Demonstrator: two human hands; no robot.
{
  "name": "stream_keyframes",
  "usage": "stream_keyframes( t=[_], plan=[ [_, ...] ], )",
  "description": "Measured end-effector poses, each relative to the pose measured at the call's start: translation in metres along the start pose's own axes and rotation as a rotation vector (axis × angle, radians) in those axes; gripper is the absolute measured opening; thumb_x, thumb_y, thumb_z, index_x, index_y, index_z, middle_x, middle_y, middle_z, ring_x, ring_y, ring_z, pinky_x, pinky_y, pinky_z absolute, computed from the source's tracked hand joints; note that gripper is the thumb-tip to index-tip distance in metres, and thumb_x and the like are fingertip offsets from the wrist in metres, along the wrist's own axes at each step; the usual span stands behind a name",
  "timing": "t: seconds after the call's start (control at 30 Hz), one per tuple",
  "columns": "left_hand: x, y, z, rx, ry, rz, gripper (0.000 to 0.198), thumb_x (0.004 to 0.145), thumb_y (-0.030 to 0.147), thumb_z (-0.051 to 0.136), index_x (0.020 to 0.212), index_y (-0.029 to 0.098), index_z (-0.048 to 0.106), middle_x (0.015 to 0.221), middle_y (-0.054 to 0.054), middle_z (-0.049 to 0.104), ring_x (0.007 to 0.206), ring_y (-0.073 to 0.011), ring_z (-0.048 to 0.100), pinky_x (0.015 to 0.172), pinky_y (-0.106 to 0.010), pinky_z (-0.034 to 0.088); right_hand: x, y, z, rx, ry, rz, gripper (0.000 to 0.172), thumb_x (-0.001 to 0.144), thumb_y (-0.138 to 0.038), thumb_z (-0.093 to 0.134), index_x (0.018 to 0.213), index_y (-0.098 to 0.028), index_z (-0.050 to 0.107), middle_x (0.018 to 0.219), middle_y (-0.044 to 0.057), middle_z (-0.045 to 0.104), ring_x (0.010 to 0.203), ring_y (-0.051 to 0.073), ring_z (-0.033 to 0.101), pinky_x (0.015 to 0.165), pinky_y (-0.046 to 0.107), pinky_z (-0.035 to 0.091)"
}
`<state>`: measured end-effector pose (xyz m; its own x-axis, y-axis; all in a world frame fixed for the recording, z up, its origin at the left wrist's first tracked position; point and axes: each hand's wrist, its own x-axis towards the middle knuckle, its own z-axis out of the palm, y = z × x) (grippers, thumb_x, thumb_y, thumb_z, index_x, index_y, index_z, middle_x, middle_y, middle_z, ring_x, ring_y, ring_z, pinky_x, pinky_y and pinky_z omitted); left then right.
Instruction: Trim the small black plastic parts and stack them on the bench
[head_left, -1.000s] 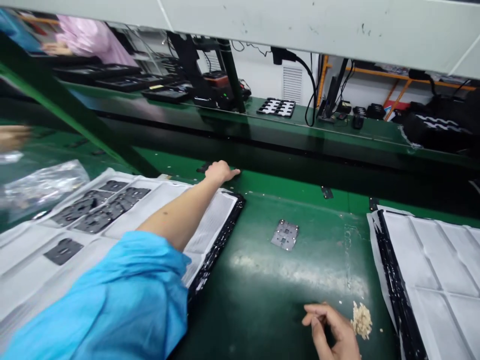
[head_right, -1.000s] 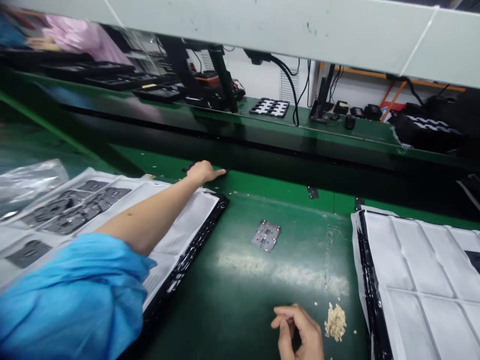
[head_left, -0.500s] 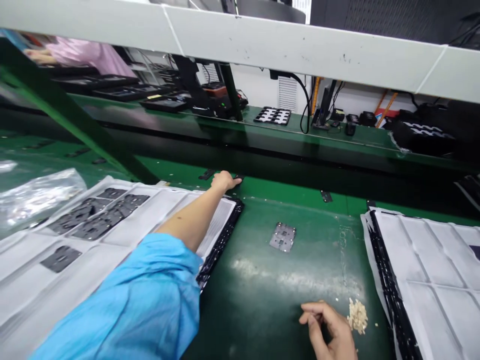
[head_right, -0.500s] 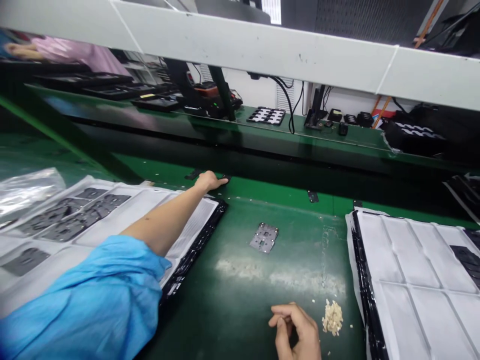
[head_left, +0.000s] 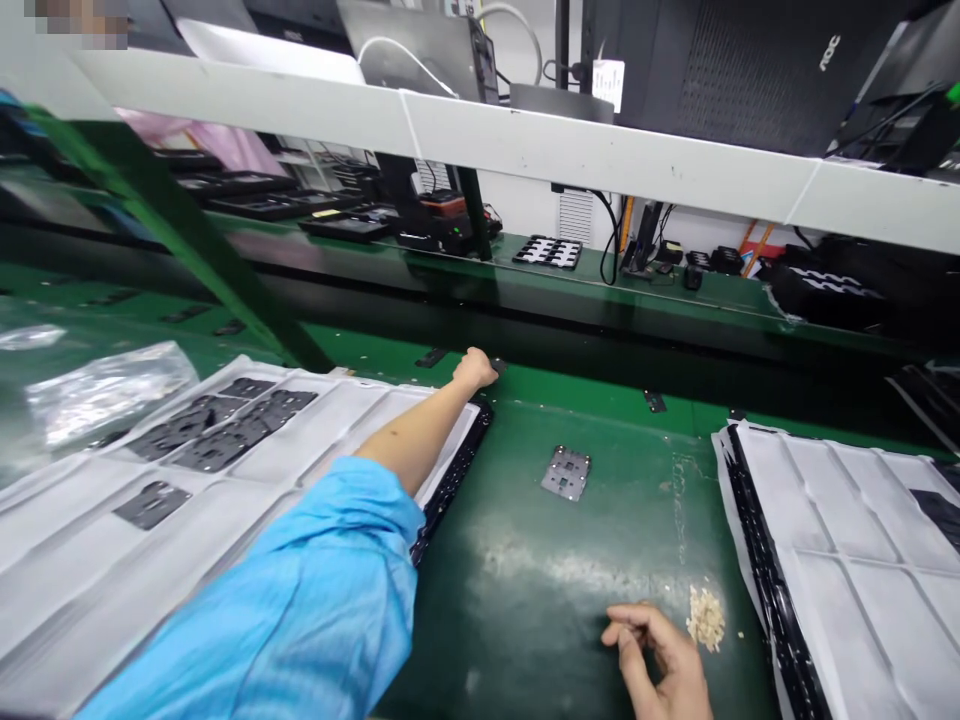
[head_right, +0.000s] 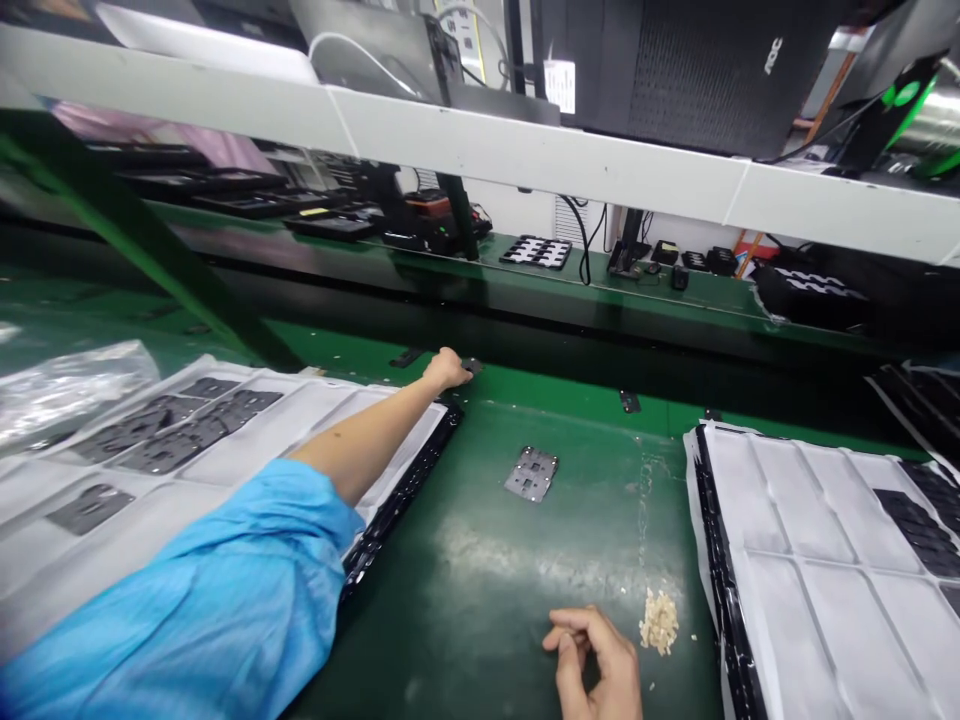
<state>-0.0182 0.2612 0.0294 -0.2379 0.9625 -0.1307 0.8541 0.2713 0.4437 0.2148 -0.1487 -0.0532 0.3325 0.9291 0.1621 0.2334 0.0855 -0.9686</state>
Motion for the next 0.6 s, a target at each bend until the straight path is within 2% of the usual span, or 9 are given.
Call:
stream_keyframes(
  t=[0.1,0.17,0.27,0.37,0.43,0.5,0.6],
  plan=[
    [-0.030,0.020,-0.007,-0.062,-0.029,0.177,0.037,0.101,0.036,0.070,0.132,0.017,0.065,0.133,-0.011,0.067,0.113,-0.0269,0.069,0.095,-0.048,0.061,0.000,0.001,-0.002,-0.001,0.036,0.024,0.046,0.100,-0.061,0.060,0.094,-0.021,0.082,0.075,0.008,0.078,0.068,0.022,0.074,0.062,0.026,0.059],
    [-0.064,0.033,-0.008,-0.104,-0.091,0.340,0.029,0.101,0.036,0.068,0.122,0.015,0.069,0.121,-0.009,0.072,0.104,-0.0243,0.072,0.090,-0.043,0.061,0.003,-0.001,-0.007,-0.010,0.087,0.046,0.040,0.100,-0.056,0.063,0.101,-0.020,0.082,0.086,0.010,0.079,0.076,0.023,0.075,0.066,0.026,0.060],
    [-0.137,0.040,-0.007,-0.169,-0.272,0.583,0.018,0.102,0.029,0.059,0.098,0.016,0.070,0.090,-0.005,0.078,0.080,-0.0196,0.074,0.076,-0.030,0.057,0.014,-0.012,-0.017,-0.038,0.129,0.037,0.032,0.100,-0.046,0.066,0.111,-0.019,0.080,0.104,0.012,0.078,0.082,0.021,0.074,0.072,0.027,0.060],
    [-0.215,0.035,-0.010,-0.236,-0.488,0.765,0.026,0.102,0.036,0.054,0.085,0.020,0.067,0.073,0.000,0.074,0.066,-0.0162,0.070,0.066,-0.024,0.052,0.030,-0.035,-0.023,-0.014,0.170,0.025,0.032,0.101,-0.040,0.065,0.122,-0.019,0.076,0.112,0.013,0.076,0.072,0.017,0.069,0.066,0.027,0.059],
    [-0.256,0.031,-0.012,-0.306,-0.562,0.854,0.033,0.103,0.041,0.050,0.079,0.021,0.063,0.064,0.002,0.066,0.058,-0.0153,0.063,0.055,-0.024,0.043,0.040,-0.051,-0.024,0.042,0.162,0.008,0.033,0.101,-0.037,0.064,0.128,-0.020,0.072,0.119,0.013,0.074,0.066,0.014,0.065,0.062,0.026,0.056],
    [-0.284,0.027,-0.012,-0.330,-0.561,0.893,0.037,0.103,0.043,0.048,0.075,0.022,0.059,0.062,0.003,0.059,0.055,-0.0146,0.056,0.052,-0.025,0.037,0.047,-0.065,-0.024,0.116,0.105,0.009,0.037,0.101,-0.035,0.062,0.135,-0.021,0.068,0.104,0.009,0.076,0.062,0.013,0.060,0.059,0.025,0.053],
    [-0.307,0.022,-0.001,-0.339,-0.538,0.909,0.035,0.104,0.040,0.045,0.076,0.023,0.055,0.064,0.003,0.055,0.057,-0.0147,0.050,0.056,-0.027,0.036,0.051,-0.074,-0.025,0.161,0.029,0.019,0.036,0.101,-0.034,0.062,0.134,-0.021,0.070,0.089,0.004,0.075,0.058,0.012,0.055,0.056,0.024,0.050]
  ],
)
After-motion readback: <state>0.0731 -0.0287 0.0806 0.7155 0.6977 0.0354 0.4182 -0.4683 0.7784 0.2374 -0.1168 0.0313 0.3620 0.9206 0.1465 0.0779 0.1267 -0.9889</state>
